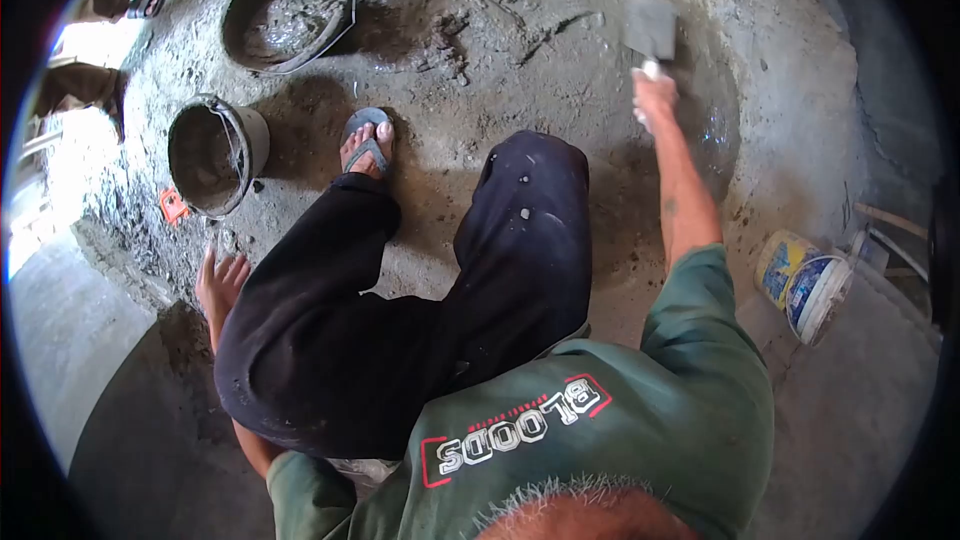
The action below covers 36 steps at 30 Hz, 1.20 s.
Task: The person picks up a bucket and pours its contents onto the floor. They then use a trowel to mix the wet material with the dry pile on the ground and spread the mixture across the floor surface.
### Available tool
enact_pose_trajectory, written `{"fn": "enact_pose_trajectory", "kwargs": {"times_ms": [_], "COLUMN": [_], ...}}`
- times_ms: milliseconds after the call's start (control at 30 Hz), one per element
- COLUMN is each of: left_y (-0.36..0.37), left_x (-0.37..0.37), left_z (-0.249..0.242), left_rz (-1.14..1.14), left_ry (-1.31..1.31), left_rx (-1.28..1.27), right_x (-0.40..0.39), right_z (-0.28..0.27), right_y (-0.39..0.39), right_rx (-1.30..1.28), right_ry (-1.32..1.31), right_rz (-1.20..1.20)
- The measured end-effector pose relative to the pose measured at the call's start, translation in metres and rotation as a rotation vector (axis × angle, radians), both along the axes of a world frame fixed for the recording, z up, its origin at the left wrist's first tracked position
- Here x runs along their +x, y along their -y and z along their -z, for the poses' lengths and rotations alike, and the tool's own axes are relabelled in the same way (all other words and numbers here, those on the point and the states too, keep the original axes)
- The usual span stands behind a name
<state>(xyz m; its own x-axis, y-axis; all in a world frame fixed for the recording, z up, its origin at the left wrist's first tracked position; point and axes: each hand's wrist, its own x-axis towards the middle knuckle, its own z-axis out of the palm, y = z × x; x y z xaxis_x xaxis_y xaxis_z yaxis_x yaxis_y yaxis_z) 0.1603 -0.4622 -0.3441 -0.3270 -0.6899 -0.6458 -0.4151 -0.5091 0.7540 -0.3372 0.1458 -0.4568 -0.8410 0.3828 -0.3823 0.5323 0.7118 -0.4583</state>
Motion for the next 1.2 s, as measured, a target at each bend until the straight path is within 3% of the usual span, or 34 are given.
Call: {"fn": "enact_pose_trajectory", "kwargs": {"times_ms": [33, 100, 167, 200, 267, 300, 333, 367, 400, 433, 500, 633, 700, 767, 800, 900, 1033, 1133, 1200], "left_y": [-0.006, -0.027, -0.067, -0.085, -0.126, -0.149, -0.165, -0.175, -0.182, -0.188, -0.193, -0.187, -0.186, -0.185, -0.185, -0.182, -0.180, -0.176, -0.174], "left_x": [0.018, 0.024, -0.002, -0.015, -0.040, -0.054, -0.066, -0.075, -0.084, -0.091, -0.098, -0.088, -0.087, -0.085, -0.086, -0.090, -0.095, -0.096, -0.092], "left_z": [-0.018, -0.069, -0.129, -0.155, -0.194, -0.210, -0.221, -0.229, -0.234, -0.239, -0.243, -0.242, -0.238, -0.237, -0.237, -0.240, -0.241, -0.244, -0.242], "left_rz": [0.011, 0.004, -0.009, 0.086, 0.182, 0.341, 0.502, 0.505, 0.702, 0.892, 0.878, 0.918, 0.934, 0.877, 0.852, 0.882, 0.899, 0.893, 0.931], "left_ry": [-0.032, -0.080, -0.083, -0.109, -0.136, -0.189, -0.248, -0.255, -0.118, 0.033, 0.065, 0.096, 0.080, 0.026, 0.008, 0.026, 0.027, 0.063, 0.052], "left_rx": [-0.017, -0.054, -0.081, -0.145, -0.217, -0.330, -0.441, -0.441, -0.649, -0.854, -0.915, -0.912, -0.886, -0.843, -0.816, -0.801, -0.794, -0.820, -0.806], "right_x": [0.001, 0.006, 0.010, 0.015, 0.024, 0.034, 0.043, 0.049, 0.060, 0.062, 0.060, 0.025, -0.003, -0.013, -0.026, -0.019, -0.003, 0.001, -0.028], "right_z": [0.019, 0.021, 0.033, 0.036, 0.049, 0.027, 0.017, 0.021, 0.013, -0.006, -0.024, -0.010, 0.010, 0.022, 0.058, 0.036, 0.027, 0.013, 0.036], "right_y": [-0.033, -0.047, -0.045, -0.031, -0.005, 0.016, 0.036, 0.050, 0.066, 0.078, 0.079, 0.005, -0.062, -0.120, -0.158, -0.136, -0.076, -0.087, -0.109], "right_rx": [-0.293, -0.216, -0.392, -0.378, -0.116, 0.052, 0.001, 0.066, 0.178, 0.218, 0.263, 0.327, 0.350, -0.189, -0.398, -0.447, 0.082, 0.188, 0.042], "right_ry": [-0.063, -0.064, 0.021, 0.036, 0.012, 0.022, 0.077, 0.144, 0.029, 0.108, 0.057, -0.137, -0.031, -0.031, -0.118, 0.001, 0.067, -0.118, -0.034], "right_rz": [0.204, 0.260, 0.288, 0.236, 0.055, -0.156, -0.223, -0.345, -0.490, -0.615, -0.601, -0.092, 0.143, 0.507, 0.674, 0.578, -0.120, -0.297, 0.049]}}
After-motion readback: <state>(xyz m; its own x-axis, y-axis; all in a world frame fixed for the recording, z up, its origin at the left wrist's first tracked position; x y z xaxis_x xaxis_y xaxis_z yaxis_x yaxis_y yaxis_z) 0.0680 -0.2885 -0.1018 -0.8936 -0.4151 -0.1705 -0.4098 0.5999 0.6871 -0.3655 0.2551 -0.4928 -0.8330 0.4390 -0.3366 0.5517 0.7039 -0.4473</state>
